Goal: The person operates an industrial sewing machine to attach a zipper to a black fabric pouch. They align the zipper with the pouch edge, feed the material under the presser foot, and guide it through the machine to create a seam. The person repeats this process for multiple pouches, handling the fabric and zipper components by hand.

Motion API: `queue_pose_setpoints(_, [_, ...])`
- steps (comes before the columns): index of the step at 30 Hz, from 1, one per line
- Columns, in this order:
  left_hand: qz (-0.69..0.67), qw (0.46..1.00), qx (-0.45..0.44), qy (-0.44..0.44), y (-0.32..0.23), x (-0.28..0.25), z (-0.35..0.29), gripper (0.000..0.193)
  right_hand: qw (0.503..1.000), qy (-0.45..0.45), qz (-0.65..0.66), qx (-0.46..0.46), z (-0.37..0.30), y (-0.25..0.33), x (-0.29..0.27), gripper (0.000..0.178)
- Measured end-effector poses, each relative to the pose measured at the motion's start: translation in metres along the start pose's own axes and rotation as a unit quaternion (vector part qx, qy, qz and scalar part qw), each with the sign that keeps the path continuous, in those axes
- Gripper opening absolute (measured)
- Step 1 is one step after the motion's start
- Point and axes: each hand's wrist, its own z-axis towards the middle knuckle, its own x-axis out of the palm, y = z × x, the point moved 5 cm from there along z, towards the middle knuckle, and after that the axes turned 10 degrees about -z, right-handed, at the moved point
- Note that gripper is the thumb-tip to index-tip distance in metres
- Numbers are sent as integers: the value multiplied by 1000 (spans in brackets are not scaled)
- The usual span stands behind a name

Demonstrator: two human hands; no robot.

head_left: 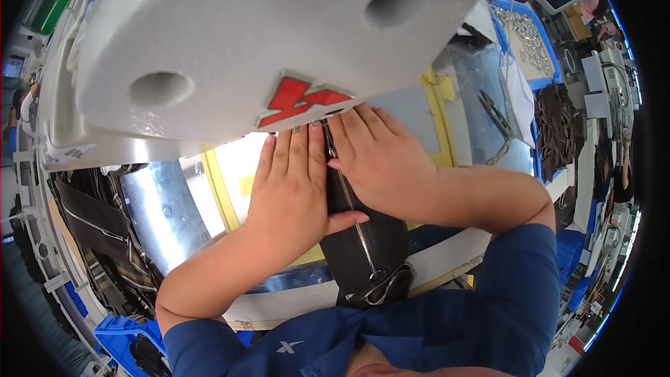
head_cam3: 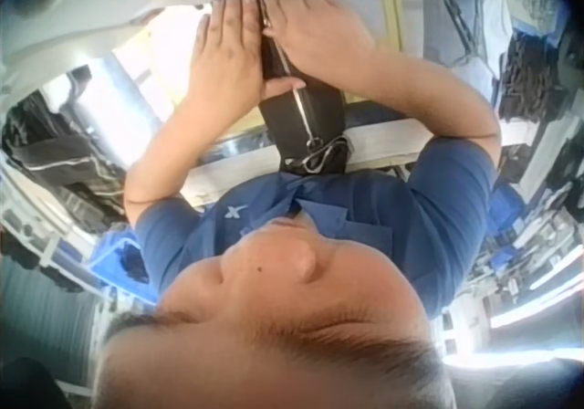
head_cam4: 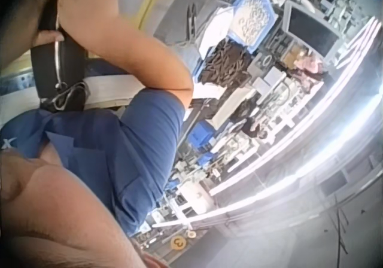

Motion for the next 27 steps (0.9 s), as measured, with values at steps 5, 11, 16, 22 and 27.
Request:
queue_pose_setpoints(5, [5, 1000, 6, -14, 0, -4, 2, 140, 1000, -9, 8, 2, 2, -3, 0, 63])
queue_pose_setpoints(11, [-1, 999, 9, -35, 5, -11, 8, 132, 999, -17, 40, -9, 5, -9, -7, 63])
queue_pose_setpoints(16, [8, 999, 5, -41, 4, -12, 11, 130, 999, -16, 37, -10, 5, -10, -7, 63])
queue_pose_setpoints(22, [20, 998, 12, -52, 4, -13, 12, 130, 999, -11, 49, -8, 6, -9, -5, 61])
queue_pose_setpoints(27, [23, 998, 4, -52, 2, -12, 12, 131, 999, -14, 49, -4, 7, -10, -7, 62])
